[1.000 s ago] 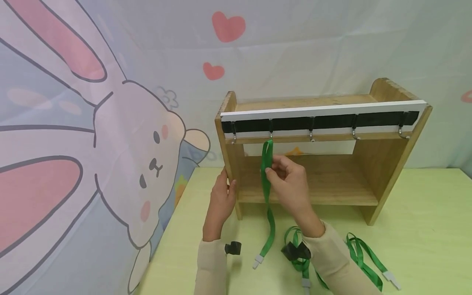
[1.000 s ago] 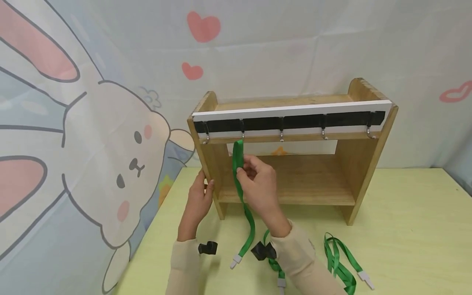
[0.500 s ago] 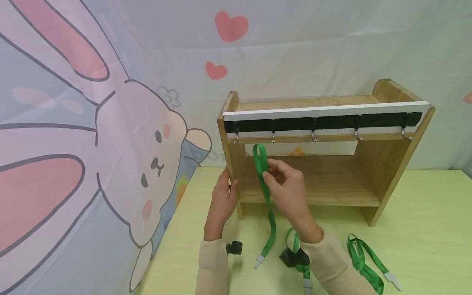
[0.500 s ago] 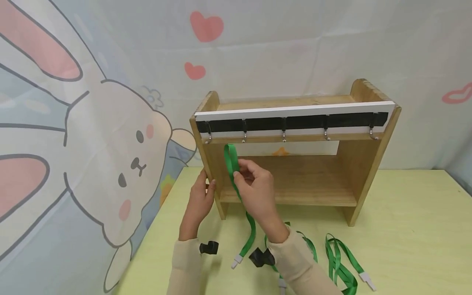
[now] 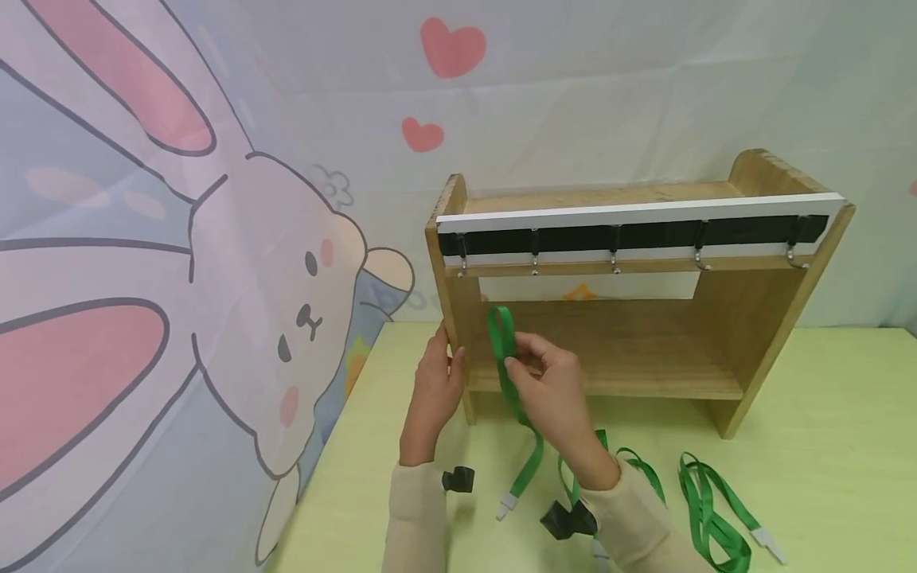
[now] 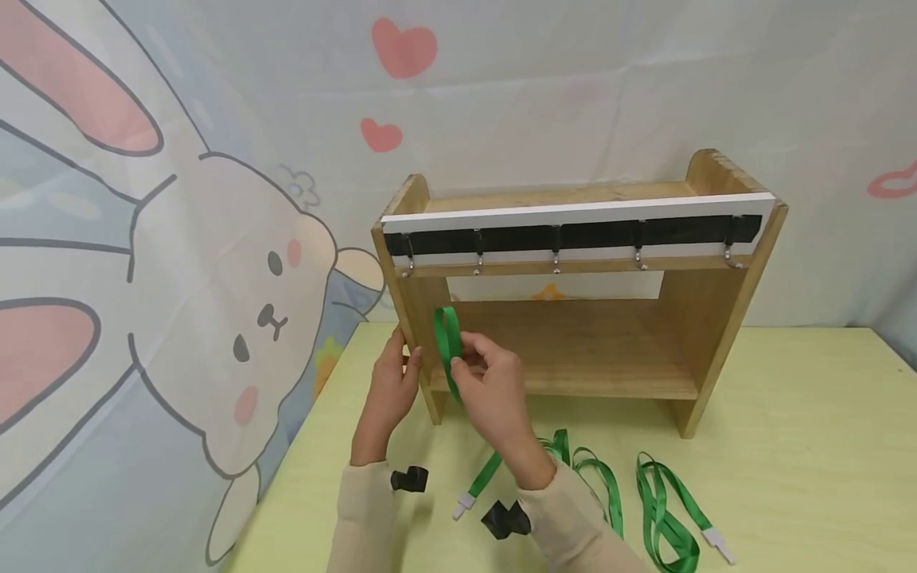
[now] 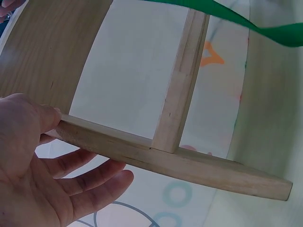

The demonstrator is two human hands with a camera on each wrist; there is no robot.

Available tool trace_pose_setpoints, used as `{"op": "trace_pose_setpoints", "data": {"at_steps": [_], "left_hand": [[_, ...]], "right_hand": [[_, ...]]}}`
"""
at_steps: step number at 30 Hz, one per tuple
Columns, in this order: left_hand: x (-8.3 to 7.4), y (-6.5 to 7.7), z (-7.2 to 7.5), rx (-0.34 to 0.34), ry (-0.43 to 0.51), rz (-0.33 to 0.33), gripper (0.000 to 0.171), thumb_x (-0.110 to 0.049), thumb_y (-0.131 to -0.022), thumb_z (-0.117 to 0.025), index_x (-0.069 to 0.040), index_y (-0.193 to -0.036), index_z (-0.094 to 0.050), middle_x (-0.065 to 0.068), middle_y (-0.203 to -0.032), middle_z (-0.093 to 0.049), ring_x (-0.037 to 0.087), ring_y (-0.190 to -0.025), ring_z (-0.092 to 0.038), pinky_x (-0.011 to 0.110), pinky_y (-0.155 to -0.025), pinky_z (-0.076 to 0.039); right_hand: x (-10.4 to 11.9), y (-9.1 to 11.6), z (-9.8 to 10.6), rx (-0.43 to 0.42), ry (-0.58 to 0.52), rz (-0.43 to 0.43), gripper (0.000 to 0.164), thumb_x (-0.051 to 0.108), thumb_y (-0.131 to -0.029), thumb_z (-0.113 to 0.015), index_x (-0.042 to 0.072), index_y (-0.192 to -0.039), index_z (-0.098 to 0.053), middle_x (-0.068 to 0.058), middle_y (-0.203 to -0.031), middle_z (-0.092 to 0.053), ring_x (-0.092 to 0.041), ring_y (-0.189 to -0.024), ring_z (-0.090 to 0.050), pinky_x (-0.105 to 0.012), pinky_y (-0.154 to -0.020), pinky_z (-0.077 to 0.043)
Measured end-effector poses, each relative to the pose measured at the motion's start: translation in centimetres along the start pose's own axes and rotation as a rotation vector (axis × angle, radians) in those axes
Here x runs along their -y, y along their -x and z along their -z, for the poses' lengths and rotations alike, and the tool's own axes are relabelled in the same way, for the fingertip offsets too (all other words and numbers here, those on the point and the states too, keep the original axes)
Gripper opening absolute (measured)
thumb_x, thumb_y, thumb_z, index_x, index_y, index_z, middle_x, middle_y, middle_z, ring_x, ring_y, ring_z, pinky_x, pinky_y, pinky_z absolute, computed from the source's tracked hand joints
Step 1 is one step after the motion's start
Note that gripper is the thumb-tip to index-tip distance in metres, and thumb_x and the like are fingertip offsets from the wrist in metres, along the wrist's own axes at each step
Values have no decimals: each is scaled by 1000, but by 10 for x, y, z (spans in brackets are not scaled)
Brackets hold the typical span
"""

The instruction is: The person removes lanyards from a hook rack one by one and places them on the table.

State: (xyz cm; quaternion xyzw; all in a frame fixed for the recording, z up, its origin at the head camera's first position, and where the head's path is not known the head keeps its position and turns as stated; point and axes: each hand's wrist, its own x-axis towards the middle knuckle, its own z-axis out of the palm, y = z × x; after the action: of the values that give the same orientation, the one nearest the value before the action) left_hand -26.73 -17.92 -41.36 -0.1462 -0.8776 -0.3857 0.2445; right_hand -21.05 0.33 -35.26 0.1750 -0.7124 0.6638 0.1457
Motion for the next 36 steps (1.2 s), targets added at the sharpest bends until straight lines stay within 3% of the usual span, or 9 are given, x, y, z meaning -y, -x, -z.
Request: {"op": "trace_pose_setpoints", "data": {"at_steps": [9,17,27,36], "left_hand": [[-3,1,0,3,-5,9,55,-16,-108,-47,8,-154,-28,28,-133,-53,38,-104,-61,50,-85,-54],[-3,2,0,5,-1,14,55,-15,-108,-48,10,-153,-28,29,-134,-52,40,-111,-60,51,-88,-53],[0,1,-1,-9,-10,-3,54,-15,-108,-48,10,-153,-29,30,-131,-53,41,-108,-61,51,-86,-54],[0,-1,-1,-13,-6,-4,55,-16,-108,-48,10,-152,-30,30,-131,-53,41,-108,-61,52,-86,-54]], "right_hand": [[-13,11,-7,-12,-6,-64,20,-11,-92,-60,-9,-109,-71,-17,-97,-70,-27,-90,-68,-33,-75,-59],[-23,22,-10,-14,-41,-193,16,-10,-94,-58,-9,-104,-70,-16,-96,-69,-25,-86,-66,-35,-77,-56],[-44,33,-7,0,-142,-339,15,-10,-94,-55,-12,-102,-68,-13,-92,-66,-18,-82,-59,-27,-70,-54],[-66,40,-4,-1,-158,-412,16,-9,-94,-55,-12,-105,-67,-13,-95,-65,-19,-87,-61,-36,-76,-57]]}}
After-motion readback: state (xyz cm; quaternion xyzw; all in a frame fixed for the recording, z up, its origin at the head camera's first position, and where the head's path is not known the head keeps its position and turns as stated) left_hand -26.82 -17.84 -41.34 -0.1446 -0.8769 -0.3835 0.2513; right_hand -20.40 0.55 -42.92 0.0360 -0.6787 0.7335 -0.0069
